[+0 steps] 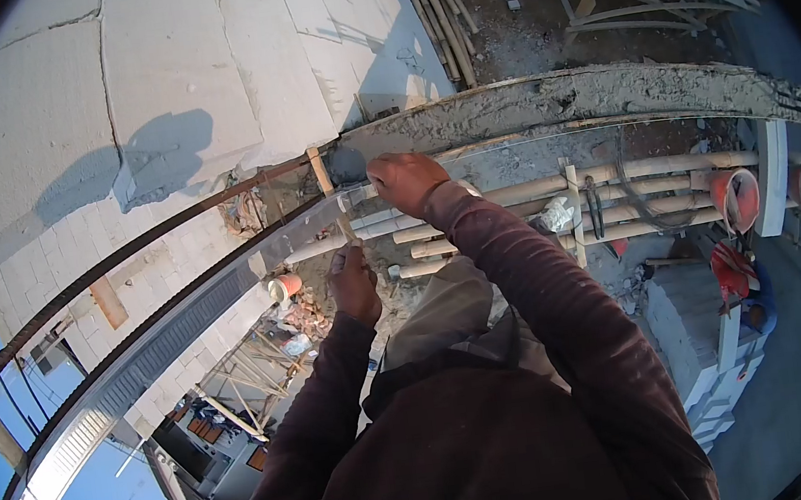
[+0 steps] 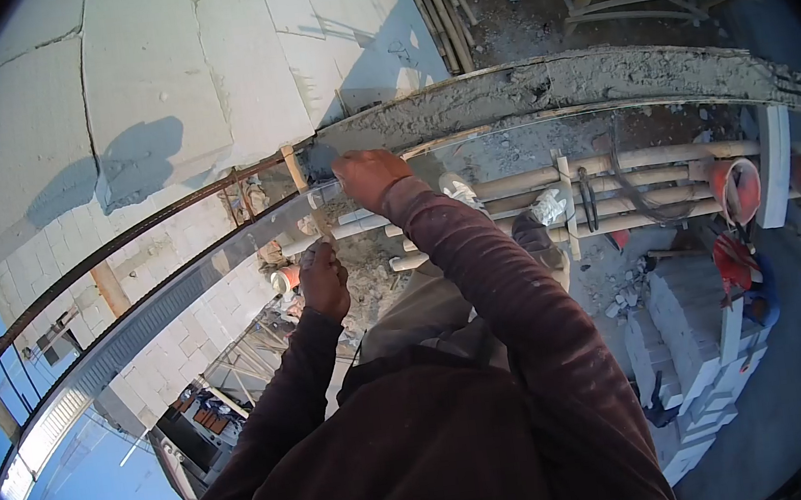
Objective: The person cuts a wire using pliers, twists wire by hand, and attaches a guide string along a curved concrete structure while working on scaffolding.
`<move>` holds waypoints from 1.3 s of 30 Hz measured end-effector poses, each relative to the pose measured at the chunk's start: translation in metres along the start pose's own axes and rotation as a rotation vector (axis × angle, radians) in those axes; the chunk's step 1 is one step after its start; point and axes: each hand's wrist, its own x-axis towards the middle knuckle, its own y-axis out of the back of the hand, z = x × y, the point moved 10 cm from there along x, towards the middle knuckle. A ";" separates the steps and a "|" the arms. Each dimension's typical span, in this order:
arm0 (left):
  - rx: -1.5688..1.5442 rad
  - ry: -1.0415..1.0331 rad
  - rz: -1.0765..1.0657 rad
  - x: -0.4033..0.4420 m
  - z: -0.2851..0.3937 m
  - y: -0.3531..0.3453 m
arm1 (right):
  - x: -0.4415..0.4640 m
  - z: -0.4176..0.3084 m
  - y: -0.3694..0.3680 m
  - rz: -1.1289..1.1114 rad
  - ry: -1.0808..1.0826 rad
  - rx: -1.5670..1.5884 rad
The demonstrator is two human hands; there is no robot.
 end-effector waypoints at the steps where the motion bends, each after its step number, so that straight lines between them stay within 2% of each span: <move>1: -0.021 0.007 -0.018 -0.001 0.000 -0.005 | -0.003 -0.008 0.006 0.045 0.067 -0.077; 3: -0.113 0.048 -0.011 -0.002 -0.005 -0.014 | -0.014 -0.025 0.018 0.135 0.202 -0.237; 6: -0.256 0.108 -0.005 0.006 -0.015 -0.025 | -0.057 -0.074 0.071 0.426 0.293 -0.334; 9: -0.431 0.178 -0.033 0.022 -0.030 -0.034 | -0.101 -0.040 0.046 0.363 -0.081 -0.052; 11: -0.469 0.242 -0.054 0.020 -0.034 -0.043 | -0.122 -0.006 -0.018 -0.147 -0.421 0.369; 14: -0.406 0.349 -0.057 0.014 -0.033 -0.054 | -0.146 -0.014 -0.051 -0.373 -0.563 0.743; 17: -0.519 0.226 0.039 0.024 -0.033 -0.053 | -0.133 -0.011 -0.023 -0.100 -0.293 0.473; 18: -0.522 0.194 -0.049 0.031 -0.037 -0.052 | -0.135 0.005 -0.029 -0.047 -0.344 0.565; 22: -0.598 0.187 -0.048 0.019 -0.034 -0.067 | -0.118 0.017 0.017 -0.030 -0.340 0.365; 24: -0.593 0.132 -0.100 0.023 -0.026 -0.067 | -0.110 0.009 0.033 0.014 -0.286 0.376; 26: -0.576 0.135 -0.251 0.025 -0.020 -0.064 | -0.105 0.005 0.041 0.033 -0.292 0.348; 28: -0.465 0.024 -0.278 0.016 -0.004 -0.050 | -0.099 0.004 0.047 0.032 -0.322 0.301; 29: -0.337 -0.104 -0.307 0.014 0.005 -0.042 | -0.097 0.004 0.050 0.050 -0.324 0.280; 30: -0.038 -0.285 -0.194 0.023 0.009 -0.027 | -0.097 0.005 0.052 0.087 -0.334 0.294; 31: 0.044 -0.303 -0.117 0.021 0.020 -0.017 | -0.097 0.004 0.057 0.103 -0.382 0.299; 32: 0.173 -0.437 -0.072 0.019 0.035 -0.011 | -0.094 0.012 0.049 0.095 -0.430 0.365; 33: 0.295 -0.652 0.246 -0.014 0.065 -0.007 | -0.088 0.016 0.046 0.108 -0.401 0.288; 35: 0.550 -0.809 0.281 -0.008 0.077 -0.007 | -0.080 0.013 0.049 0.077 -0.420 0.262; 37: 0.672 -0.847 0.252 -0.012 0.088 -0.014 | -0.064 0.018 0.045 0.167 -0.335 0.164; 39: 0.709 -0.892 0.249 -0.007 0.089 -0.009 | -0.053 0.027 0.039 0.206 -0.355 0.203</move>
